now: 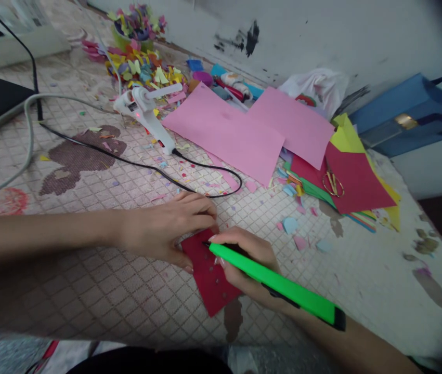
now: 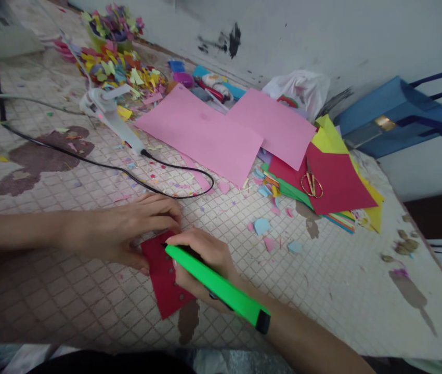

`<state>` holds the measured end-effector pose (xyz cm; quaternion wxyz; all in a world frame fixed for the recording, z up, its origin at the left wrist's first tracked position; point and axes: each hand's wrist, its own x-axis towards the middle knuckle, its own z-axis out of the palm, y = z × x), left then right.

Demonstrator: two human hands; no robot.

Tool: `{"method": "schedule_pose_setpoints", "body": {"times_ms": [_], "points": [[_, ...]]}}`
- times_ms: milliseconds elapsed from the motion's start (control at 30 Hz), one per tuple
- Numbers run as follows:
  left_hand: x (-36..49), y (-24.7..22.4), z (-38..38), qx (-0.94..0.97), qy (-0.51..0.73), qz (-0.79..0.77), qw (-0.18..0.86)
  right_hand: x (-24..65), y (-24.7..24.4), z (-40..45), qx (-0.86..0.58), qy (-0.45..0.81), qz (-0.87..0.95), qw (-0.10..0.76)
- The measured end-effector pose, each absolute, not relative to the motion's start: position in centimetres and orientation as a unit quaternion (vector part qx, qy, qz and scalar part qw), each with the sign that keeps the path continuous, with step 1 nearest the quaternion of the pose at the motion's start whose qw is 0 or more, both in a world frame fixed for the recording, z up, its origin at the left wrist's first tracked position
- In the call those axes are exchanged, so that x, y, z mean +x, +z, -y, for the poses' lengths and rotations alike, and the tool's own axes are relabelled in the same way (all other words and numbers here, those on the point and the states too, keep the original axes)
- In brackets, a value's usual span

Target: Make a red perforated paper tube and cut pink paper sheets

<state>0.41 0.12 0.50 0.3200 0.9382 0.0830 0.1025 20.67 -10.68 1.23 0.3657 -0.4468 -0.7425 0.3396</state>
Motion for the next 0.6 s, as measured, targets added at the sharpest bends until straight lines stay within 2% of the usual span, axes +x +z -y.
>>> {"method": "schedule_pose_setpoints", "body": {"times_ms": [133,600], "points": [[0.5,0.3,0.2,0.937,0.120,-0.090,0.314,20.7,1.7,11.0,-0.469,0.320,0.713,0.412],[0.7,0.2,1.2,0.932,0.167,-0.133,0.293,20.2,1.5,11.1,-0.498,0.307,0.718,0.377]]}}
